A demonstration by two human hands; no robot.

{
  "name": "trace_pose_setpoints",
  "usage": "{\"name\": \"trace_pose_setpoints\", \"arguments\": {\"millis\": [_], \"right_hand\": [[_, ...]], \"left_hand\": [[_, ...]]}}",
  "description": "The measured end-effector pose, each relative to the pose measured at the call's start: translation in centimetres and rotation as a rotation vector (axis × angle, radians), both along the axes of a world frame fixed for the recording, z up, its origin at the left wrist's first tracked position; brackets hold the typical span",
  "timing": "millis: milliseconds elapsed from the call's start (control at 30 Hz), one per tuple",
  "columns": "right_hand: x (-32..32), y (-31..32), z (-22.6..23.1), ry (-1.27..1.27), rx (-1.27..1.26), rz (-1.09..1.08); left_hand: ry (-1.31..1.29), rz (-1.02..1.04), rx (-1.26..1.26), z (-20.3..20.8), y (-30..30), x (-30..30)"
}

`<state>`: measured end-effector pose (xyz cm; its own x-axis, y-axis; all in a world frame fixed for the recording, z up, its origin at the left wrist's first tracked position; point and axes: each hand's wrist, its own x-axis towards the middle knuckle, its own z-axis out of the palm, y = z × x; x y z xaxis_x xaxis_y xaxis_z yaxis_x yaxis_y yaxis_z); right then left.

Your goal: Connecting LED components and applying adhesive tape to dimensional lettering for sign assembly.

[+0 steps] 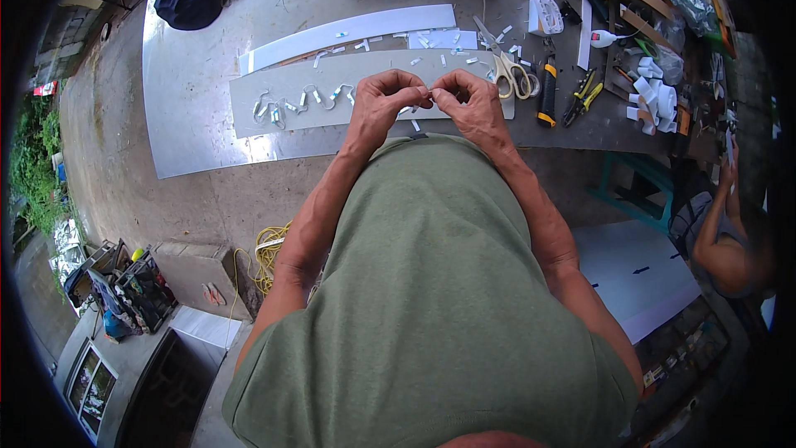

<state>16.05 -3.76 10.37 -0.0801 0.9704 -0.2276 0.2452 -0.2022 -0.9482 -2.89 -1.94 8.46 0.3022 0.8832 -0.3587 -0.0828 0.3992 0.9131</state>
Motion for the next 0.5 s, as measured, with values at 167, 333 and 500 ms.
{"name": "trace_pose_setpoints", "arguments": {"millis": [167,333,500], "right_hand": [[0.26,0.02,-0.04,-0.029,-0.033,0.100],[0.64,-0.01,-0.50,-0.028,-0.009,0.151],[0.92,-0.03,-0.67,0.025,0.005,0.195]], "left_hand": [[-0.219,0.082,-0.167,-0.59,-0.05,-0.39],[-0.234,0.094,-0.166,-0.85,-0.17,-0.41],[-0.251,0.112,-0.203,-0.71,-0.16,-0.40]]}}
